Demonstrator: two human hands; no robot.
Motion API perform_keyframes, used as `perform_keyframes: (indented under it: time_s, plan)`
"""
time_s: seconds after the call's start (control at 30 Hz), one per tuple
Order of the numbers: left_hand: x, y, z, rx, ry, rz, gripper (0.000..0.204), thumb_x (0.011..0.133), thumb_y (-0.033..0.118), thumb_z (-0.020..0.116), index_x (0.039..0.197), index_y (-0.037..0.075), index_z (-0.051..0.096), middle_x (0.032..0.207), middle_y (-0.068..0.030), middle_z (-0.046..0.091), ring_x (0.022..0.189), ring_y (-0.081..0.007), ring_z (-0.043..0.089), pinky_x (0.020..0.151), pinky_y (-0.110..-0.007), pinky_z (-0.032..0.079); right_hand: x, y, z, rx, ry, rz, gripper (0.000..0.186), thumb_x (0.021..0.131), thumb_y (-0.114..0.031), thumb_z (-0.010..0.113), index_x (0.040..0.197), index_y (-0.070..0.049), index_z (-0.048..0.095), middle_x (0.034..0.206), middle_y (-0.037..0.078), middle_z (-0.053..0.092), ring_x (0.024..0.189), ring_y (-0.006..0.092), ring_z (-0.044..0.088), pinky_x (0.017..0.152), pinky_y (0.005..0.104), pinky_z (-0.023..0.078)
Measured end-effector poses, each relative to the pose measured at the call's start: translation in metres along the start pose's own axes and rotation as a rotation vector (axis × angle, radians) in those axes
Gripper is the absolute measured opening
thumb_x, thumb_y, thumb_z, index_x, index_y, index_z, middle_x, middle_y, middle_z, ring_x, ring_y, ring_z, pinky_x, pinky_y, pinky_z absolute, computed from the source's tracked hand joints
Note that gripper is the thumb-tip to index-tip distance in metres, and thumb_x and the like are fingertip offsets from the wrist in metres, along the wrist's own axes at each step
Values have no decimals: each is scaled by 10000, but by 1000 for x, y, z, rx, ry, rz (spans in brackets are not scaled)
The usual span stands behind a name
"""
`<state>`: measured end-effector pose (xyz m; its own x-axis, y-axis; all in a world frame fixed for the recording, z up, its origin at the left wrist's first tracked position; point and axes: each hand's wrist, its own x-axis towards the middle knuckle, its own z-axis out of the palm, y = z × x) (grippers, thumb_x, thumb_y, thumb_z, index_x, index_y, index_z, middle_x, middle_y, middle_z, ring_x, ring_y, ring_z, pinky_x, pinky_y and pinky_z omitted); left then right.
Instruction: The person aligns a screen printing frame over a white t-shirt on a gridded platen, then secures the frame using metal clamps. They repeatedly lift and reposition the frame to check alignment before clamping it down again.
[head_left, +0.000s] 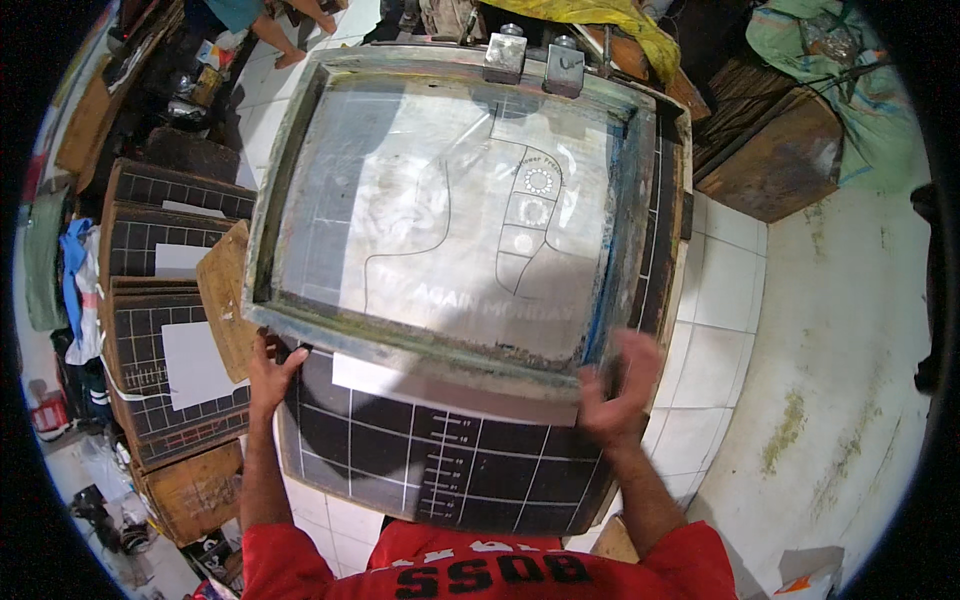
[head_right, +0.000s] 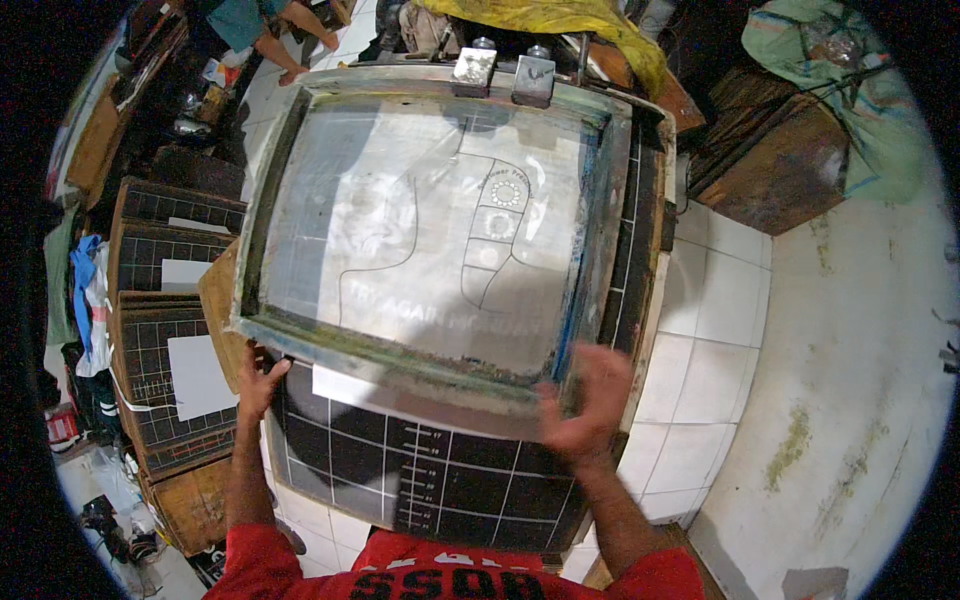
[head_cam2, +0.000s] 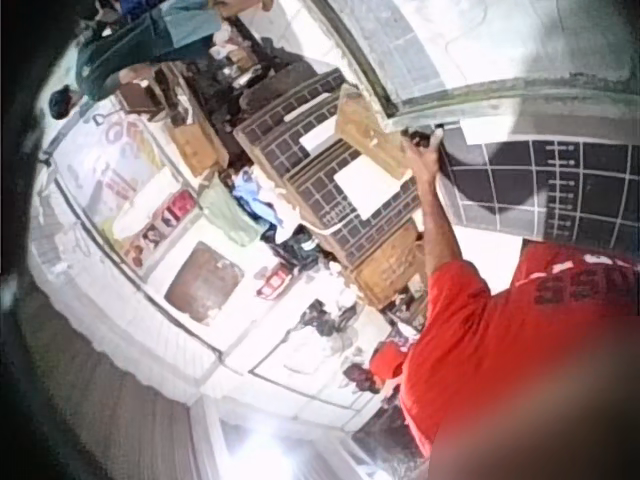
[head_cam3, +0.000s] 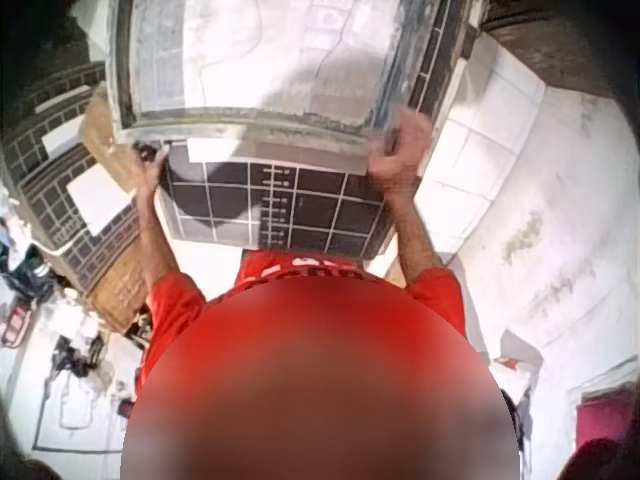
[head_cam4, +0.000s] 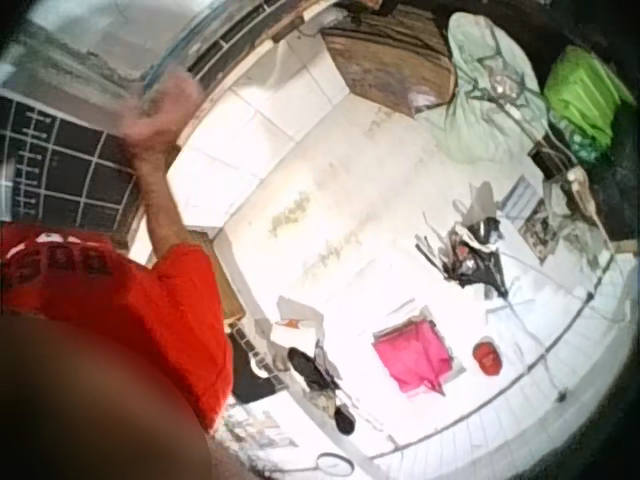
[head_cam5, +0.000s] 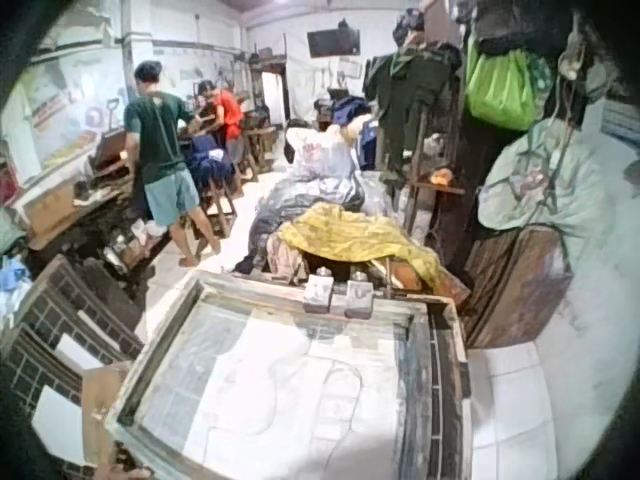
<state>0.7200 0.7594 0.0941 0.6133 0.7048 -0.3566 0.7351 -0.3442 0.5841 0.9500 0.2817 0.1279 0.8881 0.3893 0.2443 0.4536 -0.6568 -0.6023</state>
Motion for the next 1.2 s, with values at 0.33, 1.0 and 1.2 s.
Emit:
perform_keyframes:
  time_s: [0.33, 1.0, 1.2]
  plan:
    - [-130, -53, -10, 112, 247, 181, 685, 881, 296, 751, 1394, -35, 440, 1241, -222, 541, 1146, -323, 559, 985, -425, 451, -1, -105, 12, -64, -125, -176, 416, 688, -173, 814, 1082, -92, 712, 907, 85, 614, 873, 280, 578, 791, 433, 427]
    - [-158, -53, -41, 142, 134, 32, 713, 698, 452, 881, 1067, -8, 480, 876, -224, 637, 804, -377, 635, 743, -453, 502, 300, -233, -231, -244, 320, -367, 461, 848, -437, 688, 1082, -40, 703, 719, 105, 663, 659, 208, 619, 615, 344, 470]
    - [-154, -60, -40, 83, 122, 49, 701, 704, 449, 879, 1054, -9, 480, 860, -214, 629, 807, -374, 632, 753, -444, 503, 328, -242, -244, -228, 263, -362, 486, 857, -466, 675, 1020, -10, 722, 689, 93, 663, 623, 169, 606, 589, 331, 463]
